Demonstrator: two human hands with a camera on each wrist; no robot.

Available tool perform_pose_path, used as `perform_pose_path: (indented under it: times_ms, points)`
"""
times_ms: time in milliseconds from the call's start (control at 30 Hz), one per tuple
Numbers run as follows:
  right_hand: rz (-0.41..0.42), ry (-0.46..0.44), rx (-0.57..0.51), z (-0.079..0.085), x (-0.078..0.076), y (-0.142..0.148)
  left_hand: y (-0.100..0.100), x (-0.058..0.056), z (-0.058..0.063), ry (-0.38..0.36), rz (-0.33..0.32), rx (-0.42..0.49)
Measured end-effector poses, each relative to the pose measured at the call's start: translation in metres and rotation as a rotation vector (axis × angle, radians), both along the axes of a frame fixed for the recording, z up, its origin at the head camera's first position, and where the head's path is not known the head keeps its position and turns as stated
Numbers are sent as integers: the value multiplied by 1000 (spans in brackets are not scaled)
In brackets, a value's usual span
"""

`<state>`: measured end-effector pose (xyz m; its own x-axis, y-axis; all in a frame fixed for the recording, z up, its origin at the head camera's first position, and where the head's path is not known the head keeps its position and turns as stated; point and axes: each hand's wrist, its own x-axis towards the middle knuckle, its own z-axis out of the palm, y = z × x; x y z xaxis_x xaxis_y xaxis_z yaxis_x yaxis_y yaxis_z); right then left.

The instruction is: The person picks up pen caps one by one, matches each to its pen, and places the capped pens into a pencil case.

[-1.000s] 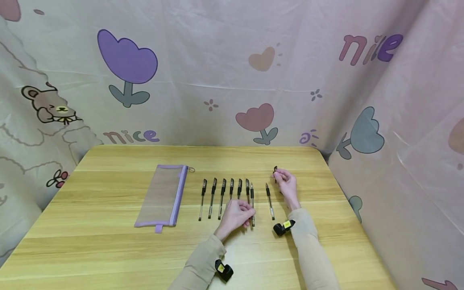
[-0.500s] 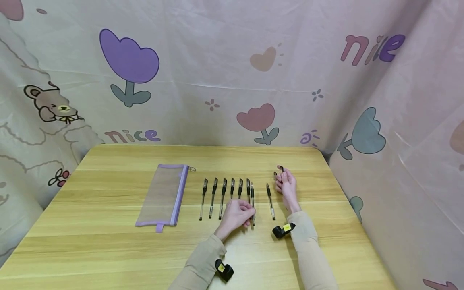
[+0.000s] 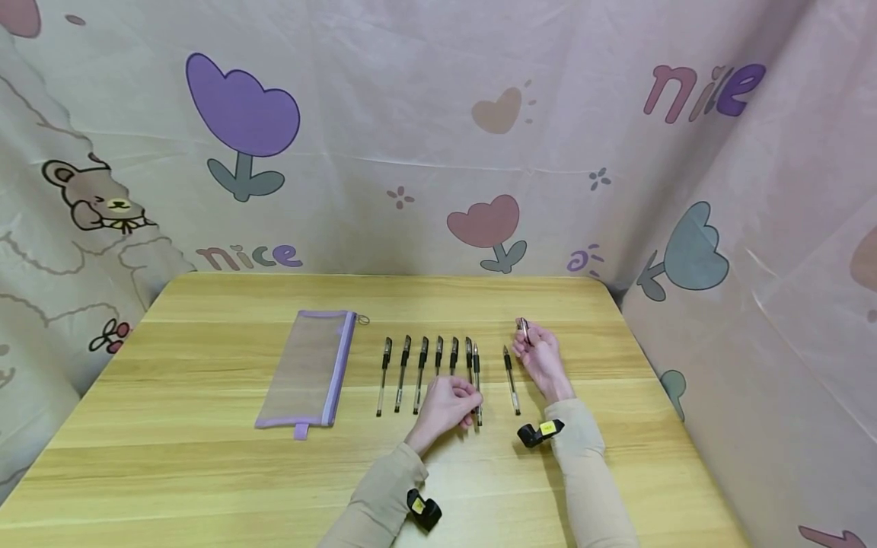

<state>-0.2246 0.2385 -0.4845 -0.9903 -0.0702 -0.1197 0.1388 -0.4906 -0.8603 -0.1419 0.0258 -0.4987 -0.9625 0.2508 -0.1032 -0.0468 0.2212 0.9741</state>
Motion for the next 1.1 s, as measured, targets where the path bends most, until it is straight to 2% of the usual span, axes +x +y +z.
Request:
perform_pose_path:
  times_ms: [167, 367, 733, 933, 1100]
  points:
    - [78, -27, -24, 0, 1, 5, 0, 0, 0, 1, -2, 2]
    - [140, -12, -44, -1, 2, 7, 1, 0, 1, 11, -8, -1]
    - [179, 13, -117, -1, 3, 6, 3, -1, 4, 11, -10, -13]
    - [164, 11, -121, -4, 3, 3, 3, -1, 5, 3, -9, -8]
    - [194, 5, -180, -4, 5, 2, 3, -1, 7, 4, -9, 1]
